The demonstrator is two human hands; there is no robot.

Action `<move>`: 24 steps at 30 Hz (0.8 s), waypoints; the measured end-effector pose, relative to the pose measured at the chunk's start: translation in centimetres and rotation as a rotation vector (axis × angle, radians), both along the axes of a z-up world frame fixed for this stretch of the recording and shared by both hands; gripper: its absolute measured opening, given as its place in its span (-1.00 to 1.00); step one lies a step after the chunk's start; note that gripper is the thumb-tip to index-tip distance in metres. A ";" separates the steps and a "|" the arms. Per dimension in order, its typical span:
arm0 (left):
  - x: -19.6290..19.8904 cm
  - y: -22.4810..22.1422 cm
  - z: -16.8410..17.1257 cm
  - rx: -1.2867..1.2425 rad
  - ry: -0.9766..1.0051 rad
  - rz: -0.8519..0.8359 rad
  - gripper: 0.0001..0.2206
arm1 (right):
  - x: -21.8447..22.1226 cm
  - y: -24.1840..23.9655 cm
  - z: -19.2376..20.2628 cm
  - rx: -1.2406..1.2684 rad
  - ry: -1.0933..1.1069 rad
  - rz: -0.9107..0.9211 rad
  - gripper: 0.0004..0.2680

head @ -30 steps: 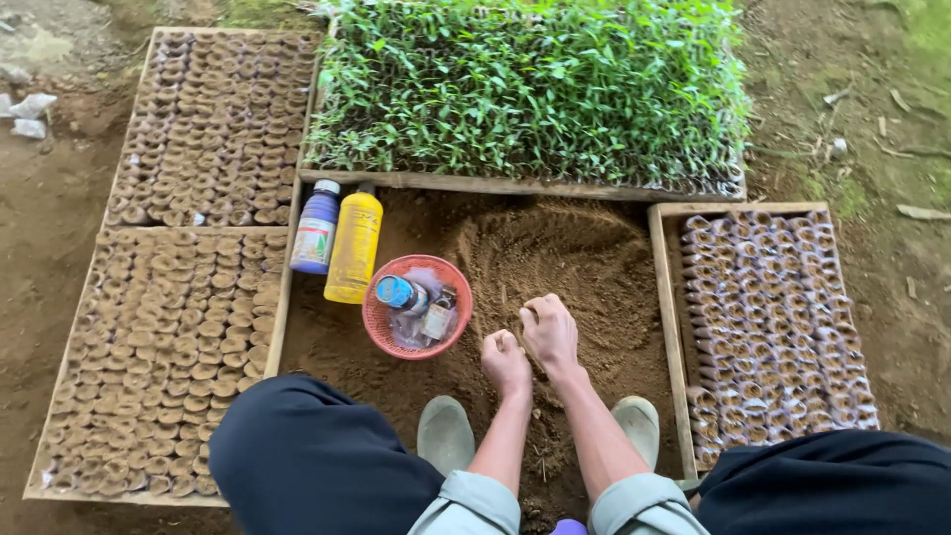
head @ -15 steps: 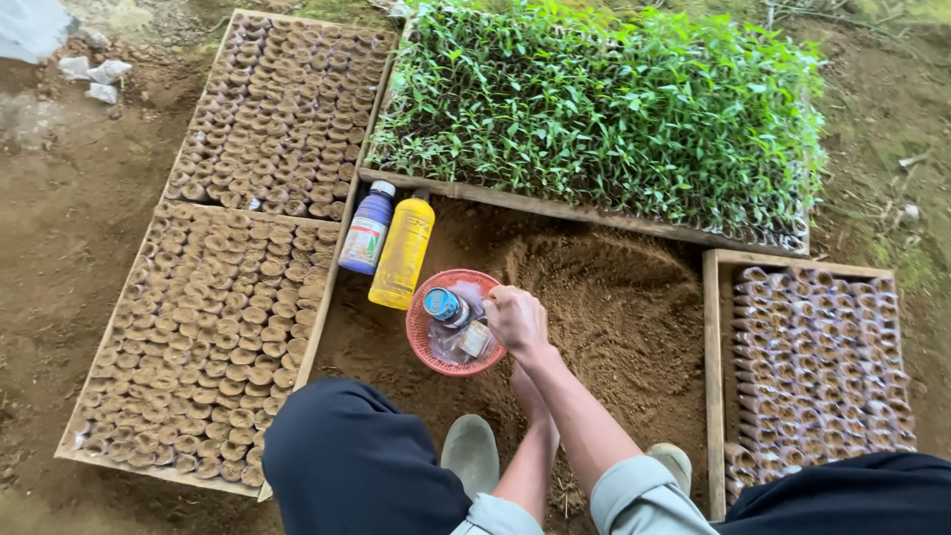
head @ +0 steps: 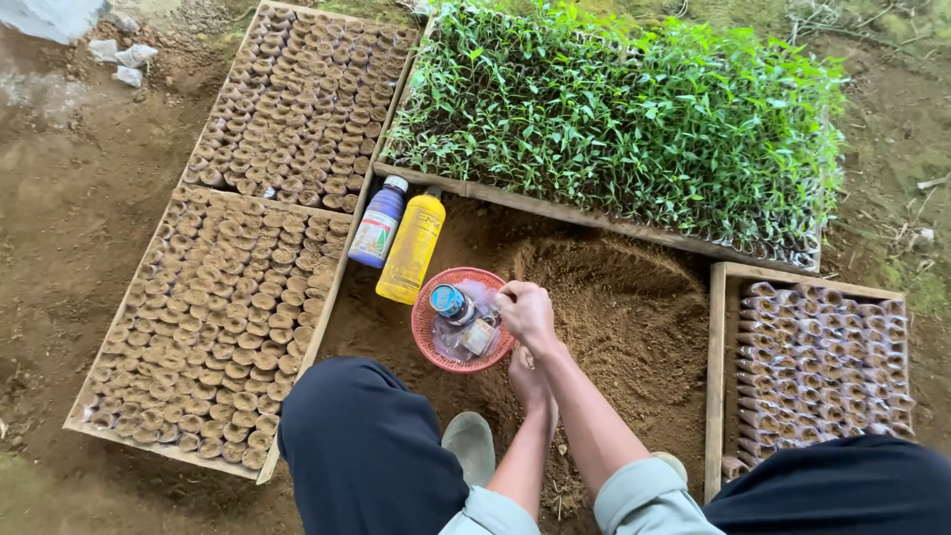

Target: Filling small seedling containers with soil and wrapping soil in plastic to create plugs for planting.

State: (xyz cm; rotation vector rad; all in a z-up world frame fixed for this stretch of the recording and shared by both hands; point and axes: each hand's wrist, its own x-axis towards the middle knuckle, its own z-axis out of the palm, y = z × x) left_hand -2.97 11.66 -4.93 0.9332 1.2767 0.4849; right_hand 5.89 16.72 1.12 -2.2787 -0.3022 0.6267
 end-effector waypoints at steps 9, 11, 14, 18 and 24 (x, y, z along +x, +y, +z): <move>0.6 0.6 2.8 -0.078 -0.093 0.080 -0.83 | -1.4 -6.3 5.8 0.528 0.323 -0.334 -0.90; 0.7 1.0 5.6 -0.067 -0.123 0.088 -0.75 | -0.9 -7.7 5.1 0.545 0.321 -0.359 -0.91; 1.0 0.6 8.1 -0.071 -0.158 0.058 -0.63 | -0.5 -10.1 4.1 0.558 0.321 -0.394 -0.92; 2.5 -0.5 9.0 -0.082 -0.157 -0.058 -0.53 | 0.6 -13.2 1.0 0.566 0.310 -0.380 -0.90; 3.1 -2.1 8.9 -0.185 -0.096 -0.282 -0.51 | 0.0 -17.2 7.1 0.557 0.334 -0.397 -0.88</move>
